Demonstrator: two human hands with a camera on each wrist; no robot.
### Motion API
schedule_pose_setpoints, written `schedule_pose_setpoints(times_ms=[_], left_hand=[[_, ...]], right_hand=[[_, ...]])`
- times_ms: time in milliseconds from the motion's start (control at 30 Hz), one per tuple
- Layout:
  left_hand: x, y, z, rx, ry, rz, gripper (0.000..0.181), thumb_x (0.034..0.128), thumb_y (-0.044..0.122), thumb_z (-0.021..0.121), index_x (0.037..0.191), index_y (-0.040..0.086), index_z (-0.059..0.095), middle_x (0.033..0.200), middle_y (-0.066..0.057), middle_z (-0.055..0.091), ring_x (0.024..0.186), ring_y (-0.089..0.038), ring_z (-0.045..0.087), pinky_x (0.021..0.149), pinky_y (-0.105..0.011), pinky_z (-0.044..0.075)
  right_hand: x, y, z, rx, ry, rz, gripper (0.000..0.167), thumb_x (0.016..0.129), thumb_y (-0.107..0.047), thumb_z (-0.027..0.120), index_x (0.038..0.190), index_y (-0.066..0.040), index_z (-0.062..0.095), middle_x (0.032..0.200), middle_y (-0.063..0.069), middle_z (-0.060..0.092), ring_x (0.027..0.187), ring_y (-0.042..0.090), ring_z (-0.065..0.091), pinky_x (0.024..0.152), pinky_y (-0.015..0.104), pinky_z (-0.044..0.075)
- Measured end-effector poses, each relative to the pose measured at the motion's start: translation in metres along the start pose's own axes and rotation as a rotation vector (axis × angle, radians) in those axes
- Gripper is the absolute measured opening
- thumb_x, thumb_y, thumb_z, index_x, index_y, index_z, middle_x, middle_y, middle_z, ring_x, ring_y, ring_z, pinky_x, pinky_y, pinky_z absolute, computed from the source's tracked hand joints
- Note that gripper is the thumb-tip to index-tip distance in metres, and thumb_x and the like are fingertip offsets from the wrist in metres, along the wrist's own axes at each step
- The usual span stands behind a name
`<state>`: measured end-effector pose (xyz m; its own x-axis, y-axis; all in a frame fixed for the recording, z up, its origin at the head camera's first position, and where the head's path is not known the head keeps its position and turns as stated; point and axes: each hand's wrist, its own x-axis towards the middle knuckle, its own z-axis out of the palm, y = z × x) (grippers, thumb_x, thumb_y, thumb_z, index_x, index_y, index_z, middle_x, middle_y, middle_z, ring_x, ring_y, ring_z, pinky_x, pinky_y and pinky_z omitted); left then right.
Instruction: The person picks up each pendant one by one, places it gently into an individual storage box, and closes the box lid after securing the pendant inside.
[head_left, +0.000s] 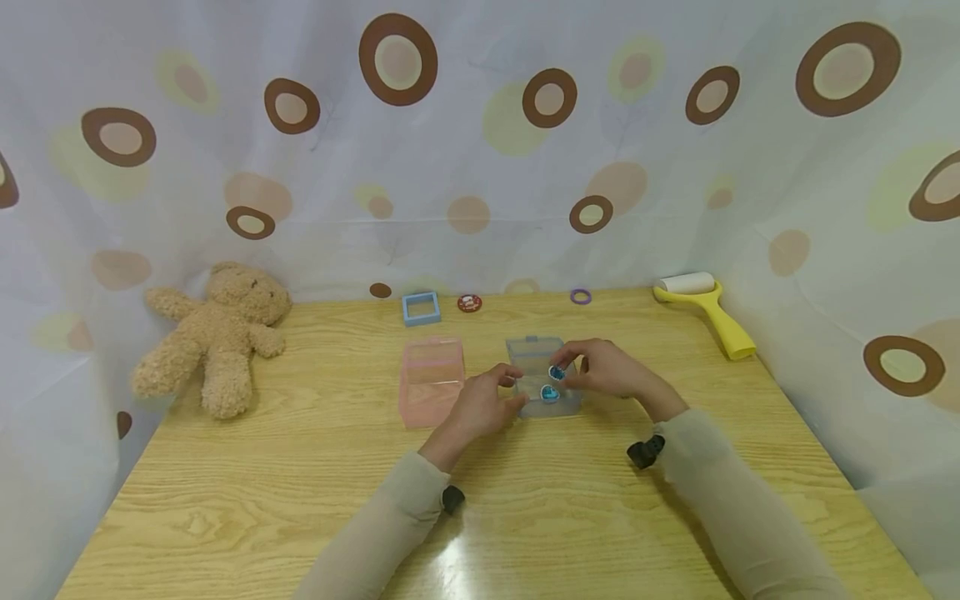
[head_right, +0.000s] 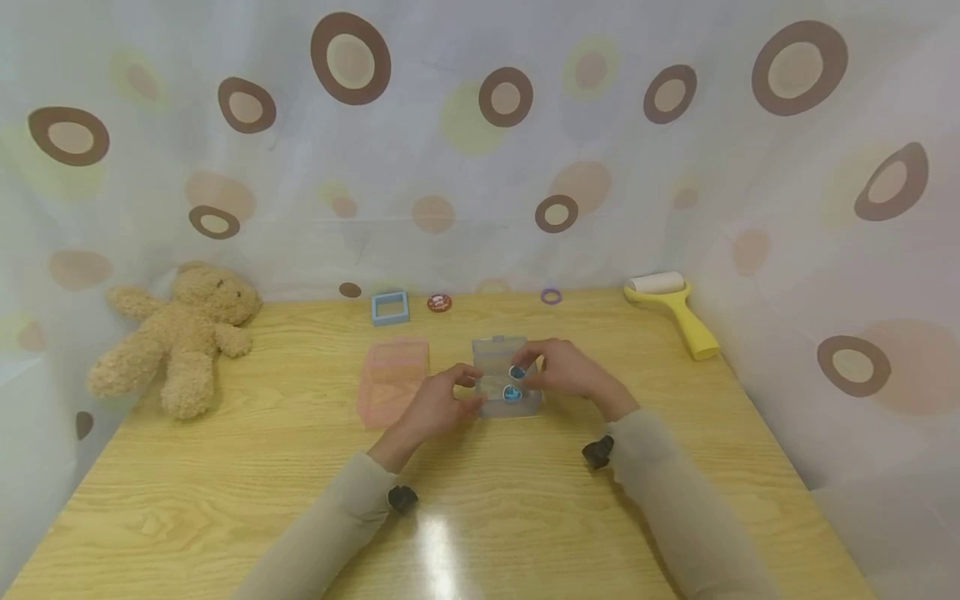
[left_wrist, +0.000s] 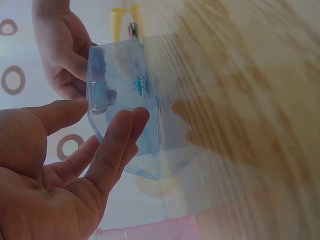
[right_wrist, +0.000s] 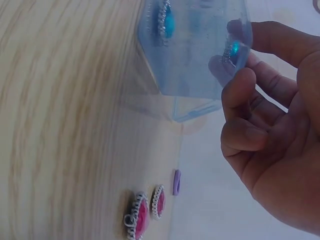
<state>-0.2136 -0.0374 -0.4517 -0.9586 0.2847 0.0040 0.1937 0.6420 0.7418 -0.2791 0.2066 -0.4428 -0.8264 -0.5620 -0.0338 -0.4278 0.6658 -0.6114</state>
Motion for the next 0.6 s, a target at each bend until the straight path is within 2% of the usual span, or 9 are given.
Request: schedule_pose_setpoints(times_ms=[233,367,500,600], left_hand=[[0.0,-0.002,0.0,-0.021,-0.015,0.006,0.039,0.0958,0.025,0.067,0.131,0.011,0.061,0.127,-0.017,0.068,0.118,-0.038,0.063,0.098,-0.051,0.052],[0.001,-0.003,0.0,-0.021,-0.019,0.014,0.04,0.096,0.025,0.067,0.132,0.01,0.06,0.127,-0.017,0.068,0.117,-0.038,0.064,0.097,-0.051,0.053],[0.0,-0.002,0.0,-0.017,-0.022,0.005,0.039,0.0965,0.025,0.066,0.132,0.011,0.06,0.127,-0.017,0.068,0.116,-0.037,0.065,0.095,-0.05,0.053],[0.0,-0.001,-0.001,-0.018,-0.023,-0.001,0.039,0.0968,0.026,0.066,0.133,0.012,0.06,0.128,-0.016,0.068,0.116,-0.037,0.065,0.095,-0.049,0.053]], right_hand=[[0.008,-0.002,0.007,-0.053,-0.036,-0.008,0.032,0.089,-0.023,0.076,0.119,-0.014,0.07,0.109,0.0,0.072,0.089,0.016,0.063,0.072,0.031,0.051],[0.01,-0.002,0.011,-0.107,-0.041,-0.009,0.031,0.09,-0.023,0.075,0.119,-0.016,0.07,0.11,-0.001,0.073,0.099,0.02,0.067,0.082,0.039,0.054],[0.01,-0.006,0.013,-0.157,-0.033,0.011,0.03,0.089,-0.024,0.075,0.119,-0.019,0.071,0.11,-0.002,0.073,0.102,0.023,0.068,0.087,0.053,0.052],[0.009,-0.008,0.014,-0.167,-0.033,0.0,0.029,0.089,-0.022,0.075,0.118,-0.017,0.072,0.11,0.0,0.073,0.103,0.025,0.068,0.089,0.055,0.051]])
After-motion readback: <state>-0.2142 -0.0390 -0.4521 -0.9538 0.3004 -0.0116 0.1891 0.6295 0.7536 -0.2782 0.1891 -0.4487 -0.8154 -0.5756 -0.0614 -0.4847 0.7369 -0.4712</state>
